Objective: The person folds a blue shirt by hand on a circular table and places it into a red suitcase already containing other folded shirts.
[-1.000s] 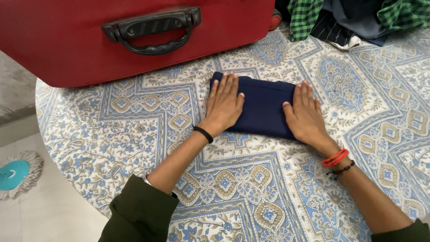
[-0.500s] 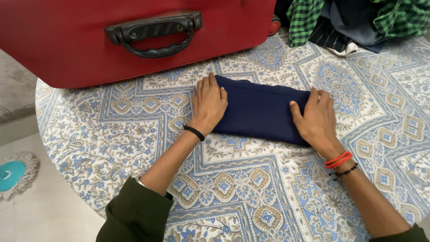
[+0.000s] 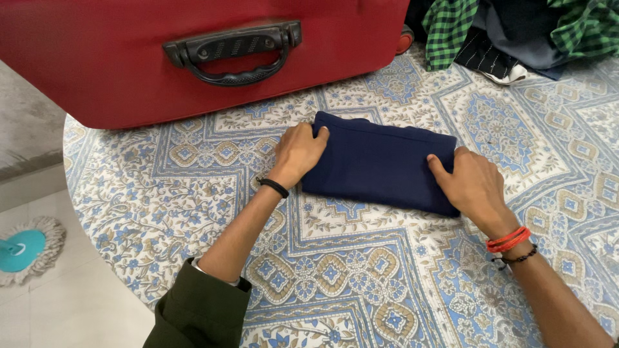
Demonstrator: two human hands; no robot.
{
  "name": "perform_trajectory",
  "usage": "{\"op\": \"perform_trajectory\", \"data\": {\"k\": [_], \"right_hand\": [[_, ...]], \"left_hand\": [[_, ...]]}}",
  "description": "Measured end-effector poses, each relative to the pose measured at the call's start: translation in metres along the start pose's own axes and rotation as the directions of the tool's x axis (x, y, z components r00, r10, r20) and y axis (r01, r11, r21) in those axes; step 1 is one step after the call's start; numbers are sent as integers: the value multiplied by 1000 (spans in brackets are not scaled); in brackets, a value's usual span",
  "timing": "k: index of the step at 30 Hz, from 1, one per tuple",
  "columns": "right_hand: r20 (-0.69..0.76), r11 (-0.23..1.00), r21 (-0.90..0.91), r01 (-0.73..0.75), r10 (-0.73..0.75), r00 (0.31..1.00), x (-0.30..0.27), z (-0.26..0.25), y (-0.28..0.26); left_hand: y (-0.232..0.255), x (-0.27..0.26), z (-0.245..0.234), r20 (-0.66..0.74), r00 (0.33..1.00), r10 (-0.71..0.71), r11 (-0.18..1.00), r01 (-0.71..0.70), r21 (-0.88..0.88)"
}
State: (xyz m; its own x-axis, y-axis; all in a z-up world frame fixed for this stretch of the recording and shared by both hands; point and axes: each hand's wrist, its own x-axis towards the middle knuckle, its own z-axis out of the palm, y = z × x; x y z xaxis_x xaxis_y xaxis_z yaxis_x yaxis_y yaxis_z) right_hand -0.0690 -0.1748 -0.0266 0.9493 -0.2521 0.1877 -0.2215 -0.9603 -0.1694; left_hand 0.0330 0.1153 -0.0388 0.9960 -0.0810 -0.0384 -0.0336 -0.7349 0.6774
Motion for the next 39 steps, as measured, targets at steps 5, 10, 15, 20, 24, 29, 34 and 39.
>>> {"op": "perform_trajectory", "data": {"k": [5,10,15,20,24,29,34,39], "right_hand": [[-57,994,107,36,-30,998,6,7,8],[-289,930,268,251,-172,942,13,18,17],[51,691,717,-92,79,996,16,14,13],[240,337,902,-269,125,963,15,4,7],[297,232,924,-305,71,952,10,-1,7],[346,92,932,-351,72,936,9,-5,5],[388,-27,922,-387,104,916,6,-3,-1],[400,-139,911,-388,73,914,10,4,6]], "left_hand": [[-1,4,5,-117,980,159,978,-173,-118],[-14,20,22,-166,963,214,956,-242,-168],[-21,30,18,99,992,80,774,0,-633],[-19,25,2,285,958,18,571,224,-790],[-14,22,-2,241,963,123,416,170,-893],[-7,14,-5,230,970,83,352,187,-917],[3,6,2,245,936,252,256,180,-950],[6,4,3,354,876,327,224,292,-930]]}}
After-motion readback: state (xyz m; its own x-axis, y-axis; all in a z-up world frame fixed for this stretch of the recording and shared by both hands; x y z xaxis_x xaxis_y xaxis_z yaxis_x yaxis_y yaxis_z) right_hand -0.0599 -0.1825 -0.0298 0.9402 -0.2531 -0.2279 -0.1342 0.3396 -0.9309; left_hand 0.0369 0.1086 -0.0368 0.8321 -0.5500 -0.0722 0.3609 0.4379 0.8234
